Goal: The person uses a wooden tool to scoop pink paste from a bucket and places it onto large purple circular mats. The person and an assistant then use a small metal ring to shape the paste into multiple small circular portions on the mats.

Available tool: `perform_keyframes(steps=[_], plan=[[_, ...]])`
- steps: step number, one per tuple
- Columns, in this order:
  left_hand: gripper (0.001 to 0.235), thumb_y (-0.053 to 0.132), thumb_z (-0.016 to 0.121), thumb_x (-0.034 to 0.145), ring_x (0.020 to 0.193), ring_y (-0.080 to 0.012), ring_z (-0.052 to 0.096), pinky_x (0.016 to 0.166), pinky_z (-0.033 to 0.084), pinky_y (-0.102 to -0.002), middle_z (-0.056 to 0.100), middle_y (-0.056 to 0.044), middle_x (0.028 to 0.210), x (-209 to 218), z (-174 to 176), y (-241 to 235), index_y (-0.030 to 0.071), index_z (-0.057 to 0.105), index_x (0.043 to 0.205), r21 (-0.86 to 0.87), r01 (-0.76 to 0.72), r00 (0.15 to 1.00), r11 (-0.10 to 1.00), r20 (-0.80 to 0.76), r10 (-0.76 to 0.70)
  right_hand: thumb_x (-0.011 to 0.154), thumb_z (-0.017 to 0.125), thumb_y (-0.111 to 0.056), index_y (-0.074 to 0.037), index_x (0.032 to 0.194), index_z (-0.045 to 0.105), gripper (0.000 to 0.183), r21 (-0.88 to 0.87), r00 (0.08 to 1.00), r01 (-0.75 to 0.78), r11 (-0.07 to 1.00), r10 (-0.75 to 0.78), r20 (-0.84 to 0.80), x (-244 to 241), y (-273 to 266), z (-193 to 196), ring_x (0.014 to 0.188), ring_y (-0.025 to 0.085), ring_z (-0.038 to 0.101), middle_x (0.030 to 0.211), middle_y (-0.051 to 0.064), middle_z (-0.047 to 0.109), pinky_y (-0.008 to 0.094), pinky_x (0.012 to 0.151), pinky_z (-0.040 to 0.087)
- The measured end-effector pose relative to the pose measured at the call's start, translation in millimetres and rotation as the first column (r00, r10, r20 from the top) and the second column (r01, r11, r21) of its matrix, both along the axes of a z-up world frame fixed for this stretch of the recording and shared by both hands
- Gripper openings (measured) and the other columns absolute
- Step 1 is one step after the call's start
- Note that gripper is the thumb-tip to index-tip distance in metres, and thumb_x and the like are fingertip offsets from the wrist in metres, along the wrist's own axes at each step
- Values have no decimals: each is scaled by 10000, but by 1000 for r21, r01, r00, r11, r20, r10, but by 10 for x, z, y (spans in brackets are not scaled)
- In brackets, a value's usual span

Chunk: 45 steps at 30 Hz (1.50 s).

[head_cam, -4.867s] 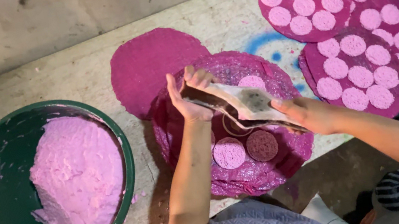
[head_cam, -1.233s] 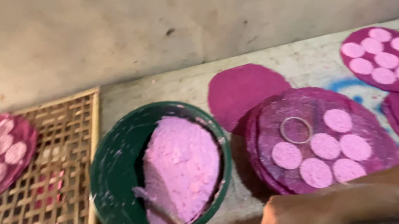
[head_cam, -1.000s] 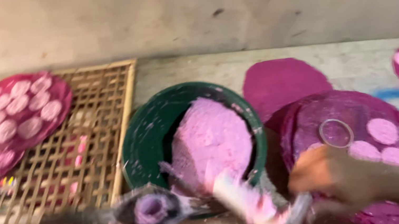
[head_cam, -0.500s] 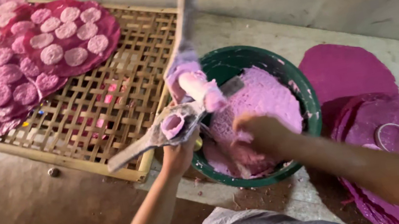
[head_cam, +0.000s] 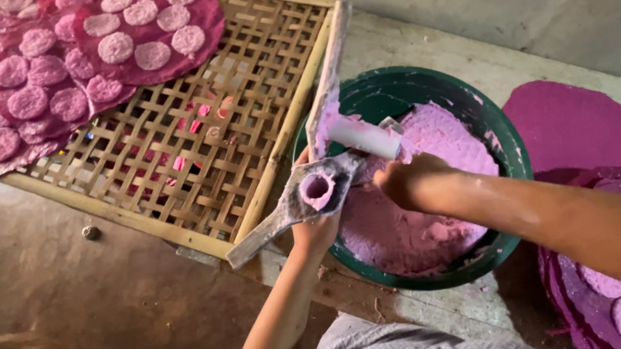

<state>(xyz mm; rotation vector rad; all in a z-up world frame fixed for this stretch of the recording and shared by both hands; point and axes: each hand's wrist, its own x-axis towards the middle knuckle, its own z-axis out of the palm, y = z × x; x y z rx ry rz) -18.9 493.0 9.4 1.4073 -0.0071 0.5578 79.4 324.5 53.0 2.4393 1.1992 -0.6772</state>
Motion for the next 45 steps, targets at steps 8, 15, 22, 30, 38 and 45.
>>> perform_keyframes(steps=[8,15,22,30,38,45], plan=[[597,84,764,922,1089,-102,630,968,518,-263,662,-51,1212,17,-98,-29,3,495,1449,-6,6,999,1000,-33,-6,1104,469,-268,-71,1192,674,298,-39,983,35,999,-42,-178,-103,-184,116,976,361,705,1093,203,712,457,865,564],[606,92,778,922,1119,-106,619,997,508,-266,650,-50,1248,36,-51,-57,1,490,1448,-11,38,999,999,0,-38,1003,467,-107,-323,1479,507,524,26,857,193,981,-155,-491,-423,-920,140,986,227,747,1243,45,723,393,958,537],[569,112,775,905,1070,-123,639,955,522,-271,669,-62,1215,13,65,-49,-10,549,1413,173,2,995,985,-95,15,928,505,-103,-139,1349,659,450,318,679,498,807,-135,-721,-755,-1794,264,801,185,675,957,87,750,329,721,545],[643,201,804,756,1089,-268,709,903,576,-341,708,-113,1255,-28,580,-311,103,599,1357,693,-16,998,721,-37,57,935,560,-347,-153,1264,697,406,338,514,800,496,-277,-812,-649,-2160,1066,403,91,479,494,-10,507,287,386,381],[655,382,815,794,1003,-322,702,752,570,-437,686,-101,1233,41,889,-465,163,557,1354,872,195,978,450,-208,-20,884,636,-202,-361,1242,718,400,391,929,-72,918,-82,362,-508,-1382,1523,570,206,667,765,-12,688,357,446,506],[678,191,771,645,994,-322,711,817,591,-415,703,-126,1199,-30,366,-396,103,631,1303,749,155,988,644,-120,-98,879,600,-83,-51,1101,643,228,383,900,-352,854,195,391,-946,-749,1783,633,229,691,855,94,667,353,516,568]])
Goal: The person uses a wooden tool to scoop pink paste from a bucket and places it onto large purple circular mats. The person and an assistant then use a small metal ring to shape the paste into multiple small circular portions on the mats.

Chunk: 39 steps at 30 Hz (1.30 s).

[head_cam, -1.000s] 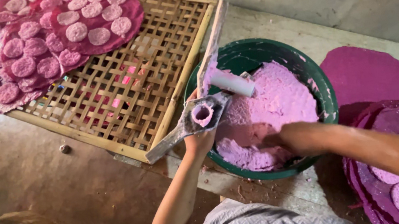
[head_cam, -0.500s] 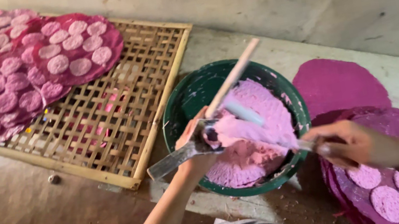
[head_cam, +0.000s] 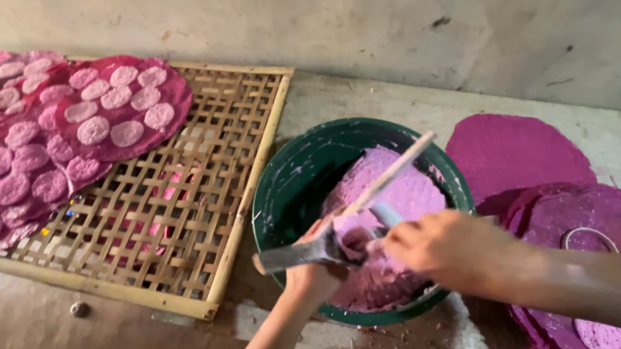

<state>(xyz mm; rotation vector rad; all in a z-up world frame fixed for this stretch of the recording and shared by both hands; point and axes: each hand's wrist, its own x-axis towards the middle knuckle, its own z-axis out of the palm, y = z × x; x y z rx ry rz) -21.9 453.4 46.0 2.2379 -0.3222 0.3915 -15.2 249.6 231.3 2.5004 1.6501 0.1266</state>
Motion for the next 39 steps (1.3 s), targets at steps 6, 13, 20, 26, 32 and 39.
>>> perform_keyframes(steps=[6,13,20,26,32,39], plan=[[541,305,771,786,975,-298,714,785,590,-388,685,-111,1310,5,276,347,160,578,1271,104,-106,950,989,305,70,905,521,-123,-297,1351,613,487,-218,850,479,850,-511,-129,194,-648,98,789,271,726,959,24,691,423,666,587],[641,273,702,795,924,-341,691,724,568,-438,685,-93,1096,88,445,69,162,548,1407,138,-110,990,984,-70,120,902,534,-143,-180,1287,616,395,-162,895,340,926,-372,-247,134,62,115,812,332,731,1057,110,687,444,628,596],[419,245,607,959,969,-297,713,783,588,-382,697,-114,1192,74,33,158,106,574,1353,-82,-122,991,989,52,126,965,513,-138,-74,1194,616,258,-155,934,255,955,-284,-215,84,113,-55,670,279,731,946,138,690,398,548,597],[316,229,586,1029,984,-275,720,815,593,-345,693,-153,1251,290,-48,451,35,596,1277,149,-414,887,898,287,361,972,521,-162,-130,1291,656,348,106,649,657,746,-489,-584,101,7,-265,531,289,648,1073,118,741,407,444,553],[537,213,636,916,1041,-296,691,845,580,-381,657,-176,1274,335,76,426,-52,552,1377,-46,-417,853,908,324,409,1184,447,-186,-58,1570,469,407,771,930,167,614,161,-330,-128,47,-1234,984,193,685,1180,174,701,336,734,611],[449,231,738,736,1093,-405,602,765,587,-428,336,-322,1584,227,204,267,50,691,1144,161,-422,866,892,365,343,1011,559,-152,-84,1512,538,505,70,262,860,506,-319,-911,183,-222,-1382,605,150,539,966,260,671,338,573,497]])
